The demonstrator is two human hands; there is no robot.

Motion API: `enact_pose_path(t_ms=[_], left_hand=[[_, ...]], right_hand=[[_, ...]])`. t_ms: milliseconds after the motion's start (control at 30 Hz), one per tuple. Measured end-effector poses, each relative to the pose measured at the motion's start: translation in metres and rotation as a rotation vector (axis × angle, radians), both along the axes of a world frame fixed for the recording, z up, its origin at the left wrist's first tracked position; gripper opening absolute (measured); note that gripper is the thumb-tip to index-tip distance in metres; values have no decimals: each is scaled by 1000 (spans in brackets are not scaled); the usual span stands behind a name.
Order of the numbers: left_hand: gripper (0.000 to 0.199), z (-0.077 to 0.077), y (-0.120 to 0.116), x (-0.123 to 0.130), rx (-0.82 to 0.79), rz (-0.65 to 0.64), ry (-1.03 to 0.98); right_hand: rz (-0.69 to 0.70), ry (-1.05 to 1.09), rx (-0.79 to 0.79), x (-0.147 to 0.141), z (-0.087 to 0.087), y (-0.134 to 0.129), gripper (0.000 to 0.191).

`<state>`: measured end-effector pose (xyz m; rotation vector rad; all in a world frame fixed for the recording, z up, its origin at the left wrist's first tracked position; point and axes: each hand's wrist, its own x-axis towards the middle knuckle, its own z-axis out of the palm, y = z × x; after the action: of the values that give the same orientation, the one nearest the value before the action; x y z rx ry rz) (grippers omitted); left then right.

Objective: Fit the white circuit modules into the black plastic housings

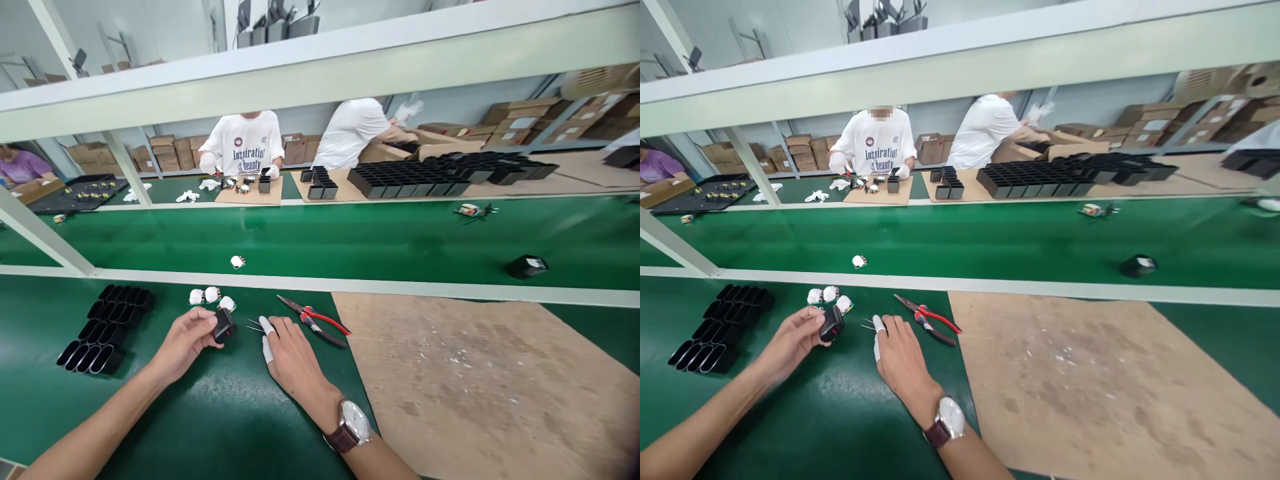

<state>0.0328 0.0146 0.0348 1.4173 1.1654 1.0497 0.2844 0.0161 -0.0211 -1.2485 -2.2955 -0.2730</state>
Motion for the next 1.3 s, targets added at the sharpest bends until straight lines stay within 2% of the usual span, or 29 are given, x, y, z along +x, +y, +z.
enact_pose_path(t_ms=[33,133,267,367,433,500,667,767,867,967,1067,1167,1233,1300], left_hand=[[36,4,12,-4,16,47,63],[40,15,62,-21,222,200,392],[24,27,140,-44,340,377,604],[14,29,177,-47,380,434,733],[10,25,188,-38,439,408,795],[18,16,191,-19,517,326,836],[45,-14,193,55,657,-18,860],[42,-20,196,94,692,-145,862],[39,-10,186,112,713,-168,871],[40,8,149,105,731,-167,870],[39,18,88,85,717,-217,880],[35,16,27,62,654,-308,991],[41,12,-1,45,614,-333,1063],[53,12,-14,21,612,-267,1075]], right_hand=[[-6,-15,-11,0,0,0,43],[-33,-66,-52,-1,1,0,40],[-100,-81,-68,-1,0,0,33],[-127,-66,-52,-2,-2,1,33],[-134,-55,-46,-4,-4,2,34],[-138,-46,-45,-7,-4,3,35],[-147,-54,-38,-8,-6,4,40],[-168,-66,-23,-6,-6,3,35],[-194,-65,-9,-4,-7,3,31],[-206,-53,-12,-4,-8,3,34],[-200,-45,-23,-5,-7,2,36],[-165,-42,-5,-3,-3,-1,31],[-92,-30,18,-2,1,-5,28],[7,-4,26,-4,5,-10,25]])
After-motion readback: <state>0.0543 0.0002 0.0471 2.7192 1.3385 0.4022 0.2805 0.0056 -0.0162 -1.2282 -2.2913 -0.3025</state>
